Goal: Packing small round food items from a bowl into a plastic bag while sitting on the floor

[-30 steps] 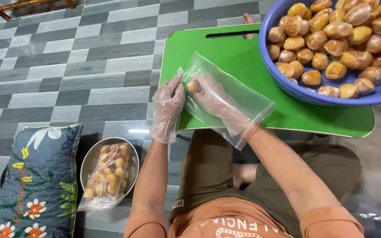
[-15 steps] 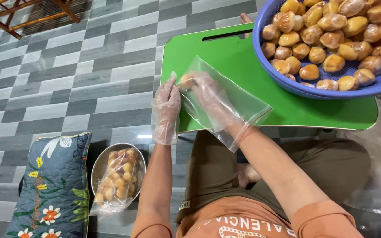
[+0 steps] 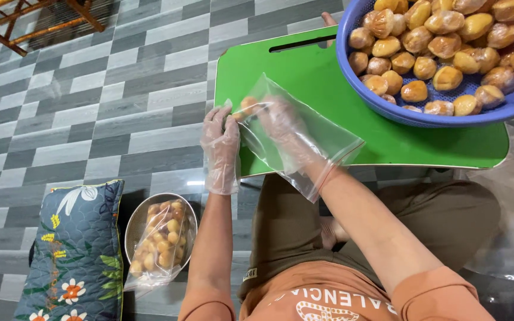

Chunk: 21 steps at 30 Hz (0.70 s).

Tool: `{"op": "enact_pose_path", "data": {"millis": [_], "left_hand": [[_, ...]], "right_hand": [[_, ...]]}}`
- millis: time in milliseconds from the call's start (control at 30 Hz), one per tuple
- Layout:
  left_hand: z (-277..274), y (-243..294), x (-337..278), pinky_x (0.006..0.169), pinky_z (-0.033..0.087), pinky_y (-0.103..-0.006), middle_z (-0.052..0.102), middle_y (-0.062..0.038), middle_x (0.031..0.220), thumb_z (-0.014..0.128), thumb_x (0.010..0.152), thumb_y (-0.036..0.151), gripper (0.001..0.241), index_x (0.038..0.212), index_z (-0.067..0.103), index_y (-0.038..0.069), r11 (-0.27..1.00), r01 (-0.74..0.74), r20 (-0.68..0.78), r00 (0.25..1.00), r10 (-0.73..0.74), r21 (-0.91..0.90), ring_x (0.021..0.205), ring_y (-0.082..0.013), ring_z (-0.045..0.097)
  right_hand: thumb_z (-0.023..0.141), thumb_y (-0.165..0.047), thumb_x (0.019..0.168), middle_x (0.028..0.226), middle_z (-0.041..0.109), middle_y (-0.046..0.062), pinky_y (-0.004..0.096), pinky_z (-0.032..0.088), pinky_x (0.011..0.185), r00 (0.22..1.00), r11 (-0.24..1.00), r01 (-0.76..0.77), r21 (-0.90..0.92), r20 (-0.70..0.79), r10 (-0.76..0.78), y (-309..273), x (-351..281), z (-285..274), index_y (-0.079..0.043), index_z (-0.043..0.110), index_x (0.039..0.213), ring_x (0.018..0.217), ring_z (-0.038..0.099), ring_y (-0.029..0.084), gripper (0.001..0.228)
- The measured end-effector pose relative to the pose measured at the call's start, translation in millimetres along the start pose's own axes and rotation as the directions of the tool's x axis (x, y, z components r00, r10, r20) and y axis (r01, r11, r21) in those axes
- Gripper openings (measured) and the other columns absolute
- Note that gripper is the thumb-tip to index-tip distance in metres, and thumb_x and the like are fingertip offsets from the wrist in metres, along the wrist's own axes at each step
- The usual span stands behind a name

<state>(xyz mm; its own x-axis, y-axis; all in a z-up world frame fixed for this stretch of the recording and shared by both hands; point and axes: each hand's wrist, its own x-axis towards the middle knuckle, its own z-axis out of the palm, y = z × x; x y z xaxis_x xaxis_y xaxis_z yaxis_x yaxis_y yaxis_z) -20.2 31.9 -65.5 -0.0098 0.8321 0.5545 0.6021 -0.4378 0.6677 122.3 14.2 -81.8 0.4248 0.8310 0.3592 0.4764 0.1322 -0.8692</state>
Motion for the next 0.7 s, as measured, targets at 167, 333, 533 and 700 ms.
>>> {"op": "enact_pose_path", "data": {"millis": [167,333,533,700], "left_hand": [[4.4,-13.6,0.6,0.085,0.052,-0.0368,0.058,-0.001,0.102,0.062,0.075,0.035,0.024,0.096,0.07,0.027,0.977,0.122,-0.038,0.992,-0.117,0.173,0.095,-0.024,0.064],[2.6,-3.0,-4.8,0.085,0.052,-0.0323,0.06,-0.001,0.101,0.061,0.076,0.024,0.02,0.093,0.071,0.026,0.995,0.103,-0.053,0.993,-0.102,0.007,0.096,-0.0221,0.064],[-8.6,12.8,-2.3,0.081,0.054,-0.0348,0.061,-0.006,0.1,0.061,0.074,0.017,0.021,0.091,0.072,0.022,0.999,0.015,-0.062,0.998,-0.017,-0.033,0.094,-0.0265,0.064],[-5.3,7.1,-4.4,0.084,0.054,-0.0374,0.061,-0.008,0.106,0.059,0.077,0.012,0.027,0.099,0.071,0.023,0.996,-0.089,-0.074,0.993,0.09,0.025,0.099,-0.0285,0.063]], "right_hand": [[0.067,-0.042,0.081,0.069,0.065,-0.004,0.028,0.051,0.066,0.999,0.997,-0.051,-0.059,-0.011,0.051,-3.2,1.0,0.3,-0.025,0.063,0.069,0.073,0.066,0.016,0.021],[0.068,-0.032,0.081,0.078,0.067,0.0,0.03,0.051,0.077,0.997,0.997,-0.07,0.03,0.035,0.069,-27.8,-7.3,-15.6,-0.02,0.068,0.076,0.082,0.066,0.018,0.013],[0.071,-0.035,0.078,0.075,0.068,0.001,0.031,0.052,0.075,0.998,0.998,0.018,-0.057,0.062,-0.014,-15.7,-0.4,-14.1,-0.021,0.071,0.073,0.08,0.067,0.019,0.015],[0.069,-0.031,0.079,0.076,0.069,0.006,0.036,0.05,0.075,0.993,0.997,-0.064,-0.048,0.097,0.069,-29.2,-1.0,-24.0,-0.014,0.071,0.073,0.083,0.066,0.025,0.018]]}}
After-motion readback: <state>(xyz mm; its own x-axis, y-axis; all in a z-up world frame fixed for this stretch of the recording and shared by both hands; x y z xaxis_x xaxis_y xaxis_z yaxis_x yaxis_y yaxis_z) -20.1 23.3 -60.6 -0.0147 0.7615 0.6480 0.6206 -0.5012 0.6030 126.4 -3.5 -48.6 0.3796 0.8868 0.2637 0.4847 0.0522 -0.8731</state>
